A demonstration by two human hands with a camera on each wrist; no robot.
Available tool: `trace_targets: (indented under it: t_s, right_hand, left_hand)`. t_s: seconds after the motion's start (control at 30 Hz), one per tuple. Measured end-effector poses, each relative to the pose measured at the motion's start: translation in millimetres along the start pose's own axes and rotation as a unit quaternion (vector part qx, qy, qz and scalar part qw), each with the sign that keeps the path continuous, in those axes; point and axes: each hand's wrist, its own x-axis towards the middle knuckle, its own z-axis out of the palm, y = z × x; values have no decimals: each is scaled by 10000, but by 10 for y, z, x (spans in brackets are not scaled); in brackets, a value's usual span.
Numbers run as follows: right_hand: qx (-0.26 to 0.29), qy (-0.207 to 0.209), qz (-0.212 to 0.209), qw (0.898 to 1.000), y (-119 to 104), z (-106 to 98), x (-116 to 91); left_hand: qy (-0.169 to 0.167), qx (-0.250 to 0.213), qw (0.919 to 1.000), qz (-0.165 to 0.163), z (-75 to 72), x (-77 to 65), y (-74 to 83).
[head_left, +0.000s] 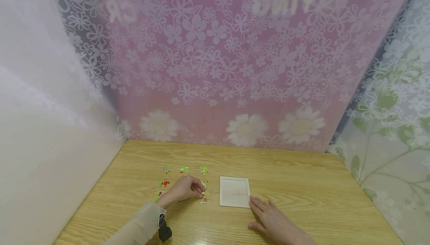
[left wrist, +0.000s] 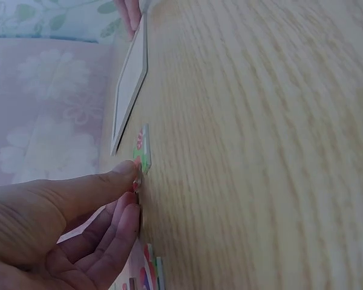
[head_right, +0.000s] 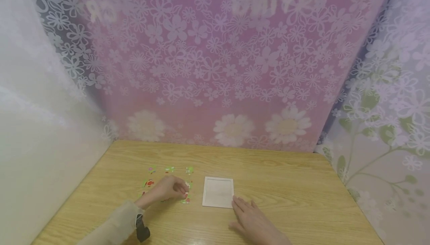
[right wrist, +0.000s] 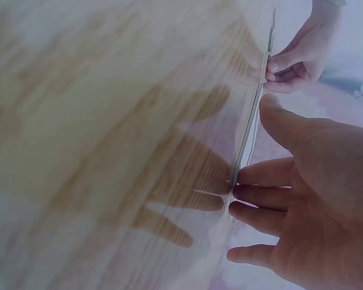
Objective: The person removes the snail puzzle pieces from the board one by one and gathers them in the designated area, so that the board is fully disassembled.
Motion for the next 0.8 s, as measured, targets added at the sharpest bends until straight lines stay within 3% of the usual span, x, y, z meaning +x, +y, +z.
trace_targets:
  t_s: [0.47, 0.8]
  right_hand:
    - [305, -48, 145, 9994, 3, -22, 5]
    - [40, 768, -86, 9970, -3, -31, 84]
  left_hand:
    - [186, -70, 9998, -62, -27, -21, 62]
    - [737, 603, 9951, 272, -2, 4, 215]
